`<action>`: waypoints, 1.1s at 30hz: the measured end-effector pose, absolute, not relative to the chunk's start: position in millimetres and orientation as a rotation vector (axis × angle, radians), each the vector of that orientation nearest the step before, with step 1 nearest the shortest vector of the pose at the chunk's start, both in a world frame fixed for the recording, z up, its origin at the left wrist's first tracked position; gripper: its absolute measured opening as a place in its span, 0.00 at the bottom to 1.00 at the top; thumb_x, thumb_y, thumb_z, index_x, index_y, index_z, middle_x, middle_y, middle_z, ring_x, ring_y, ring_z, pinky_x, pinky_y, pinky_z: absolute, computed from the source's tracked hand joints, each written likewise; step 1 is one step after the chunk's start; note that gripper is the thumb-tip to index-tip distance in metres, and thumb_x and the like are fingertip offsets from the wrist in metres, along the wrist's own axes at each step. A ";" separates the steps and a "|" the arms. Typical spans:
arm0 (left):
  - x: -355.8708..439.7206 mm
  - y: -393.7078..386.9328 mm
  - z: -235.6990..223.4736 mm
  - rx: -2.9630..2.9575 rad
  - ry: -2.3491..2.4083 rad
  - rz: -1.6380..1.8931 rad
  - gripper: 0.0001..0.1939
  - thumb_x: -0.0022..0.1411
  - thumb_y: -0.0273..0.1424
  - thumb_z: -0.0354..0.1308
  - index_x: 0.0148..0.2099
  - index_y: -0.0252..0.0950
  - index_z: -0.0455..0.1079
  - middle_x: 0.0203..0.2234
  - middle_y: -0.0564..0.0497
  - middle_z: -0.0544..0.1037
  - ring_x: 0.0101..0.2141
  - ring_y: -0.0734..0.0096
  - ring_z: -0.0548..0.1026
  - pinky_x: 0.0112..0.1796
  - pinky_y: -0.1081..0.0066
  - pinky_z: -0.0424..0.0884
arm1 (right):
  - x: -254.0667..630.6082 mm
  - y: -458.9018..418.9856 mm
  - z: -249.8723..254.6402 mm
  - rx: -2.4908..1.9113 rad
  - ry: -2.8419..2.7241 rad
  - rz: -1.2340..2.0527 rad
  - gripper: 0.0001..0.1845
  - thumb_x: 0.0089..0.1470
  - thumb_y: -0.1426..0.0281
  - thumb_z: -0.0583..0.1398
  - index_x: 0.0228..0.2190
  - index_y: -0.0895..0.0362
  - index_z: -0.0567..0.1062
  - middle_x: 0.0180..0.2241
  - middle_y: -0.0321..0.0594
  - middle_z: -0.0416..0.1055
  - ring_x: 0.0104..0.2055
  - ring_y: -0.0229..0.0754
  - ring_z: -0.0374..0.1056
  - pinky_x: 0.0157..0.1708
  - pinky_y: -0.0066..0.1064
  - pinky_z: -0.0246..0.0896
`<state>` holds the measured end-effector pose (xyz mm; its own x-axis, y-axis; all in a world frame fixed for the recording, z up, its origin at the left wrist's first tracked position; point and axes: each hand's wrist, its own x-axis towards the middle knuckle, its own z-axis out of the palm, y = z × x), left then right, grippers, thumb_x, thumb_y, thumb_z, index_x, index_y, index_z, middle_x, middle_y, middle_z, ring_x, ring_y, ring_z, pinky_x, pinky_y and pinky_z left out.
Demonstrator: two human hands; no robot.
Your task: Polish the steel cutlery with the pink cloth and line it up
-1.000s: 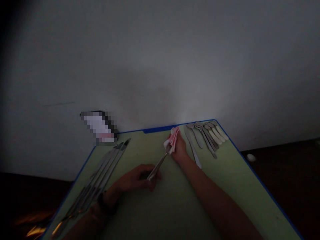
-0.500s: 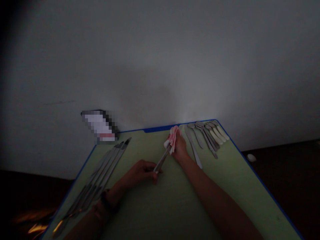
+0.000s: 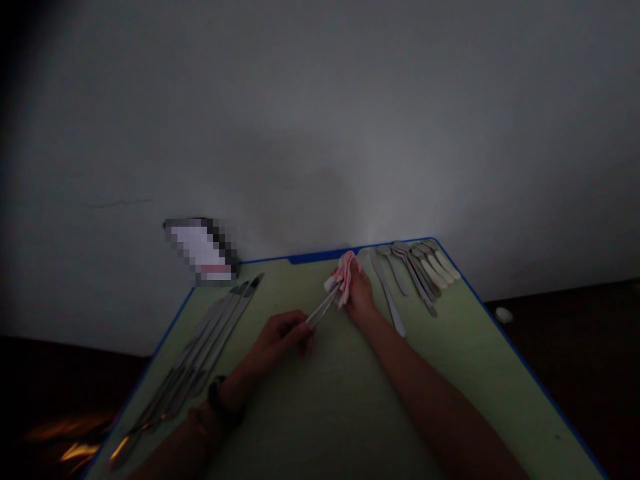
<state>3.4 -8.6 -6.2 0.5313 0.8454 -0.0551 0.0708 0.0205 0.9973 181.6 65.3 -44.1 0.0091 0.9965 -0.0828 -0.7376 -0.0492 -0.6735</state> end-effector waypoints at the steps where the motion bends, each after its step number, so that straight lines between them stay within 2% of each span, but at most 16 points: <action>1: 4.2 -8.2 -7.0 1.440 0.866 0.750 0.16 0.62 0.41 0.54 0.32 0.32 0.68 0.20 0.52 0.75 0.18 0.78 0.70 0.21 0.78 0.67 | 181.2 64.8 -42.0 -0.651 -0.499 1.493 0.16 0.49 0.53 0.62 0.27 0.52 0.70 0.19 0.29 0.66 0.19 0.32 0.60 0.21 0.25 0.59; 7: 8.6 -5.3 -9.6 1.422 1.044 0.916 0.14 0.61 0.39 0.54 0.32 0.33 0.68 0.20 0.54 0.74 0.18 0.79 0.69 0.20 0.79 0.66 | 178.0 56.9 -26.2 -0.674 -0.667 1.535 0.20 0.52 0.55 0.59 0.21 0.58 0.72 0.23 0.37 0.70 0.20 0.31 0.60 0.19 0.24 0.55; 13: 9.3 -3.8 -6.7 1.419 1.118 0.991 0.13 0.61 0.39 0.54 0.32 0.34 0.67 0.20 0.56 0.72 0.18 0.79 0.68 0.19 0.79 0.66 | 174.7 52.1 -25.4 -0.639 -0.647 1.669 0.08 0.48 0.67 0.62 0.29 0.59 0.75 0.27 0.38 0.74 0.30 0.38 0.69 0.34 0.29 0.65; 16: 9.7 -3.5 -6.6 1.411 1.105 1.002 0.13 0.61 0.39 0.54 0.32 0.34 0.67 0.20 0.56 0.72 0.18 0.80 0.68 0.19 0.79 0.66 | 174.9 52.7 -29.5 -0.623 -0.604 1.697 0.09 0.45 0.71 0.61 0.33 0.59 0.74 0.31 0.39 0.75 0.34 0.39 0.71 0.39 0.31 0.65; 24: 9.6 -3.9 -7.2 1.343 1.051 0.959 0.12 0.57 0.38 0.59 0.37 0.33 0.68 0.22 0.53 0.74 0.20 0.77 0.70 0.20 0.78 0.67 | 175.7 55.4 -32.4 -0.607 -0.641 1.624 0.08 0.44 0.73 0.56 0.26 0.59 0.75 0.22 0.38 0.72 0.29 0.39 0.68 0.37 0.30 0.64; 28: 11.2 -3.0 -8.1 1.336 1.075 0.931 0.12 0.56 0.36 0.59 0.38 0.34 0.67 0.21 0.55 0.73 0.18 0.79 0.68 0.19 0.79 0.65 | 176.0 56.4 -32.4 -0.597 -0.625 1.617 0.06 0.45 0.73 0.57 0.27 0.59 0.74 0.24 0.38 0.72 0.30 0.39 0.68 0.40 0.31 0.64; 33: 11.7 -1.1 -10.3 1.334 1.131 0.972 0.11 0.59 0.37 0.57 0.39 0.35 0.65 0.19 0.58 0.70 0.16 0.81 0.66 0.18 0.80 0.63 | 177.2 58.1 -35.2 -0.613 -0.525 1.664 0.07 0.45 0.72 0.59 0.30 0.59 0.75 0.27 0.39 0.74 0.32 0.39 0.69 0.39 0.31 0.65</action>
